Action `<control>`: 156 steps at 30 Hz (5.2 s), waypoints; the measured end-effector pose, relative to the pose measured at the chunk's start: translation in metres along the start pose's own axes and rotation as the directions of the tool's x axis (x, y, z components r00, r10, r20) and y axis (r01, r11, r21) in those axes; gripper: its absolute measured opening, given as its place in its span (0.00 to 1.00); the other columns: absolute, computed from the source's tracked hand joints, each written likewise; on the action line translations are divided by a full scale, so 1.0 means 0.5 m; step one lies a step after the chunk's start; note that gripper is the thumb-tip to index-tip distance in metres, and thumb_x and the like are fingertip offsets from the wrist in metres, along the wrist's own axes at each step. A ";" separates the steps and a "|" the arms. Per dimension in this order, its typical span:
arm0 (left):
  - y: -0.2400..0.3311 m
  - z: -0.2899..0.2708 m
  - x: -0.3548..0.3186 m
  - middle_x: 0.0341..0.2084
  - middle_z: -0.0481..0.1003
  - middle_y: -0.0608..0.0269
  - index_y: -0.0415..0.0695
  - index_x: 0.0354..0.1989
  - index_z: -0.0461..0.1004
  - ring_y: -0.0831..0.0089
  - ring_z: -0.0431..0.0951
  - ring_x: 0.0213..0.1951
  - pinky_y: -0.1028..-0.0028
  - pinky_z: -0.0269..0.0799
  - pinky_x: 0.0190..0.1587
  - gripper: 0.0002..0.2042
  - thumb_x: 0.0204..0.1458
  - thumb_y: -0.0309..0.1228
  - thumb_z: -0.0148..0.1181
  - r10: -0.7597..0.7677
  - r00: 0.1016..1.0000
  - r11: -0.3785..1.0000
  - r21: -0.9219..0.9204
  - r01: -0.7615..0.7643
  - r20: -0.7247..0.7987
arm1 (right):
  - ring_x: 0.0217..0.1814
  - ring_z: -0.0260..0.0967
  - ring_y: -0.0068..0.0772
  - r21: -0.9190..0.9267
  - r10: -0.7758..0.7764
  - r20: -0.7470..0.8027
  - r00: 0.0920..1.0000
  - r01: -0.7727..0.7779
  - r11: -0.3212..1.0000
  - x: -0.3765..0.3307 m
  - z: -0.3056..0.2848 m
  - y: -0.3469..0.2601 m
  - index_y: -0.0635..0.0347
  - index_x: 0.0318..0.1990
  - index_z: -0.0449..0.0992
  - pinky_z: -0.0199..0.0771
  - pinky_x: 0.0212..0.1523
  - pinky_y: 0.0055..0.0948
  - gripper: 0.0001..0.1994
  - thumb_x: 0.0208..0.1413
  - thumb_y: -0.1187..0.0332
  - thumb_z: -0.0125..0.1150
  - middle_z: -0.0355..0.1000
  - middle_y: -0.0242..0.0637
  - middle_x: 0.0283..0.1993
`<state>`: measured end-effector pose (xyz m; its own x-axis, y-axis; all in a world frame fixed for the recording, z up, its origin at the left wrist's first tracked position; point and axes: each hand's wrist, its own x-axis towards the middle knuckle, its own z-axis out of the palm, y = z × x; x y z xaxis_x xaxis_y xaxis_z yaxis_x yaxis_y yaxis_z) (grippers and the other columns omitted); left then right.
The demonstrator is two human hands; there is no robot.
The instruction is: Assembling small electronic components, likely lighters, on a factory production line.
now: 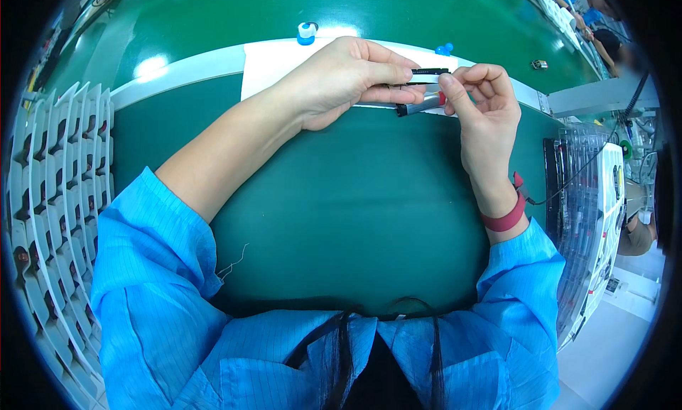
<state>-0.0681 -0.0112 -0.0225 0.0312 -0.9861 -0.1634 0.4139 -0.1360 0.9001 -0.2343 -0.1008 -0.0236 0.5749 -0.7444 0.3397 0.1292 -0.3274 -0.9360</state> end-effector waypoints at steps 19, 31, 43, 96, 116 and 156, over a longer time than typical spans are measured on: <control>0.043 -0.001 -0.021 0.34 0.74 0.44 0.26 0.44 0.66 0.68 0.79 0.31 0.79 0.78 0.24 0.16 0.52 0.27 0.51 -0.173 0.903 0.981 -0.018 0.195 0.392 | 0.31 0.70 0.20 0.073 0.263 0.501 0.825 -0.343 0.936 0.037 -0.057 -0.079 0.65 0.37 0.69 0.73 0.34 0.18 0.09 0.47 0.79 0.60 0.71 0.34 0.31; 0.000 0.063 -0.034 0.29 0.75 0.59 0.38 0.43 0.72 0.74 0.76 0.30 0.76 0.77 0.30 0.15 0.50 0.33 0.57 0.014 1.000 0.997 0.071 -0.014 0.000 | 0.36 0.67 0.22 -0.068 -0.141 0.212 0.967 0.158 0.985 0.021 -0.023 -0.037 0.67 0.37 0.66 0.70 0.38 0.20 0.10 0.47 0.80 0.59 0.67 0.35 0.34; 0.020 0.054 -0.037 0.30 0.75 0.59 0.38 0.39 0.73 0.74 0.77 0.30 0.78 0.77 0.29 0.14 0.50 0.36 0.57 -0.127 0.986 0.988 0.102 0.117 0.106 | 0.33 0.67 0.23 -0.272 -0.293 0.496 0.818 0.466 0.842 0.038 -0.052 -0.067 0.64 0.33 0.67 0.69 0.35 0.21 0.08 0.45 0.82 0.57 0.68 0.34 0.32; 0.026 0.008 -0.012 0.35 0.72 0.56 0.33 0.45 0.68 0.73 0.75 0.39 0.76 0.76 0.40 0.15 0.53 0.30 0.51 0.023 0.962 0.982 -0.186 0.029 0.273 | 0.34 0.67 0.36 -0.495 -0.799 0.245 0.549 0.780 0.384 0.089 -0.033 -0.015 0.63 0.32 0.70 0.68 0.38 0.28 0.08 0.42 0.81 0.59 0.71 0.37 0.32; 0.026 -0.005 -0.010 0.37 0.72 0.58 0.34 0.49 0.64 0.73 0.74 0.38 0.75 0.76 0.41 0.17 0.53 0.30 0.52 0.071 0.978 0.969 -0.248 -0.021 0.194 | 0.45 0.68 0.27 0.313 0.121 0.346 0.930 -0.237 0.920 0.051 -0.038 -0.050 0.66 0.54 0.62 0.65 0.47 0.25 0.21 0.52 0.73 0.56 0.71 0.44 0.44; -0.007 0.026 -0.016 0.38 0.74 0.57 0.36 0.50 0.66 0.72 0.77 0.38 0.77 0.76 0.40 0.19 0.49 0.29 0.58 0.096 0.993 0.995 0.034 -0.099 0.065 | 0.33 0.73 0.28 0.017 0.083 0.159 0.984 -0.087 0.996 0.047 -0.007 -0.061 0.65 0.34 0.63 0.75 0.33 0.23 0.13 0.46 0.75 0.63 0.72 0.46 0.31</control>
<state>-0.0819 -0.0042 -0.0192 0.0120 -0.9987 -0.0493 0.3773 -0.0411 0.9252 -0.2277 -0.1102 0.0133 0.7051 -0.6668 0.2413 0.0920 -0.2515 -0.9635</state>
